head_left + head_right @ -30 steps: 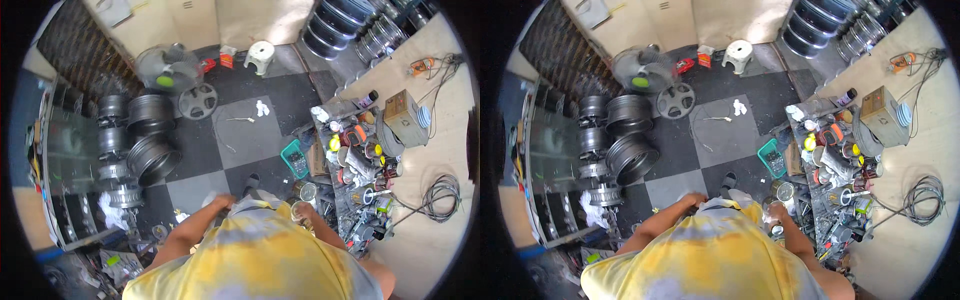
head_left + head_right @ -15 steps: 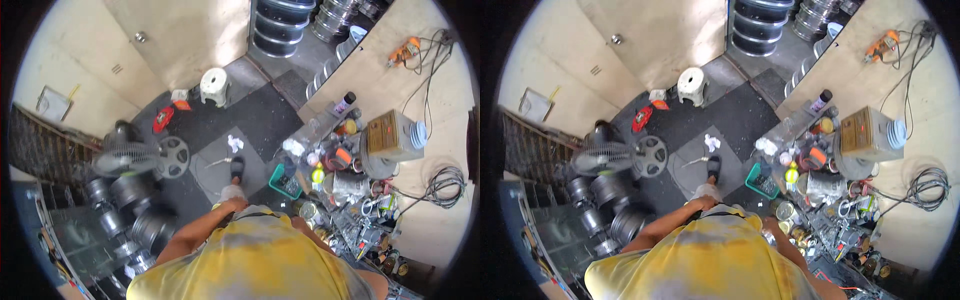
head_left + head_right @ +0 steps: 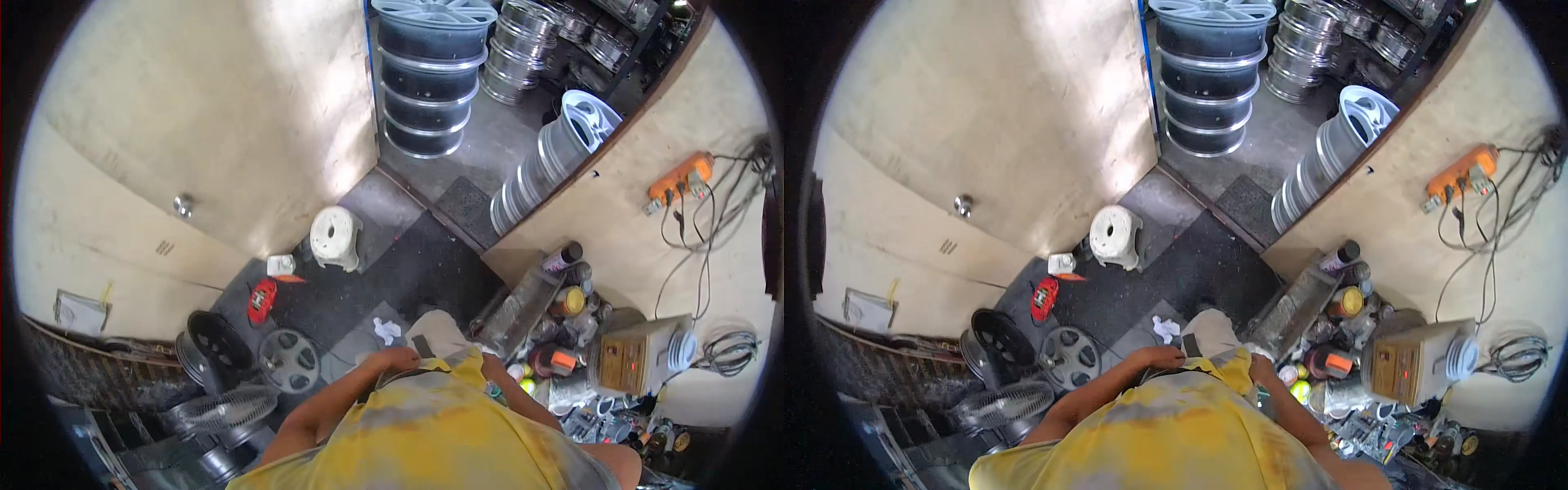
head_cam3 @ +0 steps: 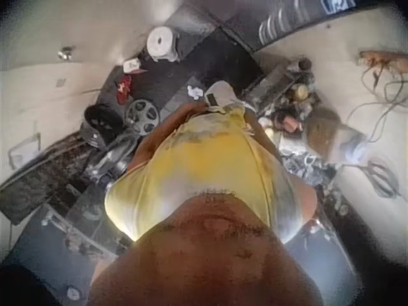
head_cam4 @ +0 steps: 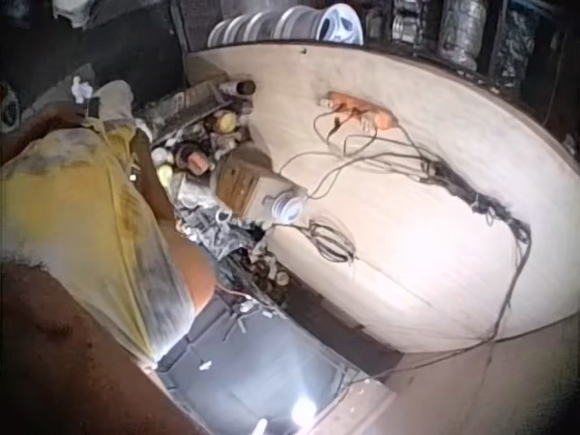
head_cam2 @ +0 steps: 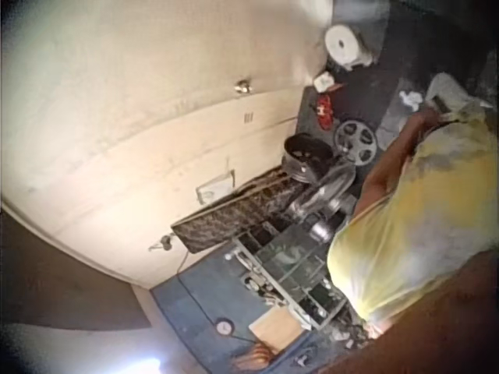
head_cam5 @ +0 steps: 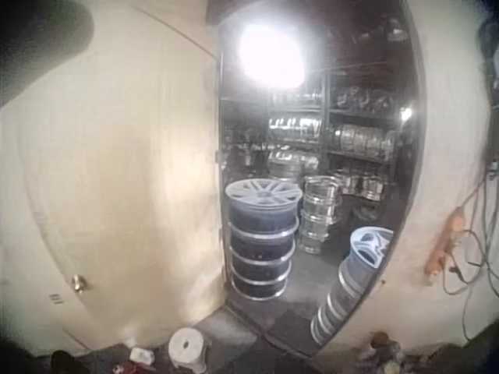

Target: Organizing and checking various paint cans and lids on the floor of a workshop.

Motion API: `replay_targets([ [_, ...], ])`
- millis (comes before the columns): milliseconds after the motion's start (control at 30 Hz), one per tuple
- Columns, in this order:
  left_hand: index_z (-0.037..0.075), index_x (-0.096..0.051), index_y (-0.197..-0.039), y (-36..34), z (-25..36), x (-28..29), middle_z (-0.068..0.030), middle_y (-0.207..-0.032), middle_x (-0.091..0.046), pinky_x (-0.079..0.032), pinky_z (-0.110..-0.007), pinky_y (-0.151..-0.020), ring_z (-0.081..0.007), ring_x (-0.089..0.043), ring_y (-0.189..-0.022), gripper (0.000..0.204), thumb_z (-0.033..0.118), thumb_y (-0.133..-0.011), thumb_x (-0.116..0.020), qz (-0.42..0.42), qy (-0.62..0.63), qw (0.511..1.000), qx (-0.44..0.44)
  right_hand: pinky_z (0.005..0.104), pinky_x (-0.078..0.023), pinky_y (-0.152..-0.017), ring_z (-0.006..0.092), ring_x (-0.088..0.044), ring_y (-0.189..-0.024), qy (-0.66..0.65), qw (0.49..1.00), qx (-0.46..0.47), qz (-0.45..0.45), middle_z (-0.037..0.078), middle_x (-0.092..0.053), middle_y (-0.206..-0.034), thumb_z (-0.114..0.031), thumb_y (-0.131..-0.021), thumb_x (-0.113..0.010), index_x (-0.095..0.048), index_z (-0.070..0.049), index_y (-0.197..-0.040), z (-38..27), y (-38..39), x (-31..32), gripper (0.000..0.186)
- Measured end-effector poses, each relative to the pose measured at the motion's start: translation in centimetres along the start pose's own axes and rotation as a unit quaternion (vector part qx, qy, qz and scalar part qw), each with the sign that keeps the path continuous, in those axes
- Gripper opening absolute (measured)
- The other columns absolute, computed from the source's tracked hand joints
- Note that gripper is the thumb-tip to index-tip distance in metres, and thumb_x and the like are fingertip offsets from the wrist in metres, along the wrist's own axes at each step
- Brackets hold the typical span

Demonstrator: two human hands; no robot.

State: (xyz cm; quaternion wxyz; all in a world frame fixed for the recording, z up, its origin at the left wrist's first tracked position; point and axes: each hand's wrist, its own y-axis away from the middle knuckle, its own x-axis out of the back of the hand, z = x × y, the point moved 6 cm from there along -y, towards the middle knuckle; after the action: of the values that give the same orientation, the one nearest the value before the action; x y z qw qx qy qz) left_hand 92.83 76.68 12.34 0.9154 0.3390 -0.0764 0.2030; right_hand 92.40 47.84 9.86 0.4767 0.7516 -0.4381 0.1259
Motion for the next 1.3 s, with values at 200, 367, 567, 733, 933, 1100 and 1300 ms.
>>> replay_targets([
  [200,0.000,-0.062,-0.094,-0.9,6.1,14.8,-0.0225,-0.097,-0.063,-0.046,-0.047,-0.079,-0.0401,-0.061,-0.088,0.038,0.033,-0.095,-0.044,0.073,-0.014,0.996,-0.042,0.0488,-0.050,-0.083,0.0424,-0.062,-0.098,-0.005,0.999,0.029,-0.018,0.024,-0.065,-0.103,-0.026,-0.086,-0.052,-0.066,-0.008,-0.103,0.1,-12.4,3.7,0.028],
  [367,0.001,-0.062,-0.110,4.2,23.2,32.1,-0.0219,-0.100,-0.063,-0.047,-0.044,-0.082,-0.0372,-0.062,-0.093,0.028,0.021,-0.100,-0.046,0.168,0.083,0.970,-0.155,0.0478,-0.051,-0.084,0.0417,-0.062,-0.098,0.049,0.998,0.012,-0.026,0.023,-0.065,-0.103,-0.027,-0.087,-0.051,-0.066,-0.008,-0.102,-1.5,-20.0,8.7,0.028],
  [567,0.016,-0.043,-0.143,10.9,42.7,45.4,-0.0151,-0.140,-0.048,-0.051,-0.040,-0.091,-0.0366,-0.056,-0.118,0.090,0.075,-0.077,-0.058,-0.064,0.351,0.768,-0.531,0.0455,-0.052,-0.080,0.0370,-0.065,-0.094,-0.087,0.995,-0.042,0.034,0.019,-0.068,-0.096,-0.027,-0.087,-0.052,-0.068,-0.007,-0.096,-4.1,-22.6,18.1,0.027],
  [733,0.015,-0.040,-0.144,6.3,43.2,50.3,-0.0169,-0.142,-0.046,-0.051,-0.041,-0.091,-0.0372,-0.055,-0.119,0.092,0.077,-0.077,-0.054,-0.128,0.379,0.723,-0.563,0.0436,-0.053,-0.079,0.0343,-0.067,-0.093,0.014,1.000,-0.027,0.003,0.017,-0.069,-0.097,-0.026,-0.083,-0.058,-0.071,-0.009,-0.097,-0.3,-24.0,17.7,0.026],
  [933,0.014,-0.035,-0.146,-3.0,45.9,61.1,-0.0196,-0.144,-0.043,-0.051,-0.043,-0.092,-0.0382,-0.053,-0.122,0.096,0.080,-0.077,-0.048,-0.206,0.432,0.665,-0.574,0.0461,-0.053,-0.081,0.0359,-0.067,-0.093,-0.140,0.984,-0.105,0.034,0.020,-0.069,-0.100,-0.025,-0.080,-0.064,-0.071,-0.009,-0.102,6.2,-23.5,11.1,0.028],
  [1100,0.012,-0.032,-0.148,-15.2,45.2,81.3,-0.0218,-0.145,-0.040,-0.051,-0.045,-0.093,-0.0389,-0.051,-0.124,0.100,0.082,-0.077,-0.043,-0.278,0.446,0.610,-0.593,0.0449,-0.052,-0.085,0.0338,-0.065,-0.100,-0.219,0.944,-0.245,0.016,0.022,-0.066,-0.107,-0.026,-0.079,-0.066,-0.068,-0.012,-0.112,8.3,-31.2,14.1,0.036],
  [1300,0.011,-0.027,-0.150,-13.6,49.5,74.8,-0.0245,-0.147,-0.036,-0.051,-0.047,-0.094,-0.0399,-0.049,-0.126,0.104,0.085,-0.078,-0.037,-0.318,0.466,0.581,-0.587,0.0434,-0.051,-0.088,0.0314,-0.063,-0.109,-0.324,0.875,-0.353,-0.059,0.023,-0.064,-0.115,-0.028,-0.077,-0.069,-0.064,-0.015,-0.124,1.9,-36.3,10.4,0.049],
])
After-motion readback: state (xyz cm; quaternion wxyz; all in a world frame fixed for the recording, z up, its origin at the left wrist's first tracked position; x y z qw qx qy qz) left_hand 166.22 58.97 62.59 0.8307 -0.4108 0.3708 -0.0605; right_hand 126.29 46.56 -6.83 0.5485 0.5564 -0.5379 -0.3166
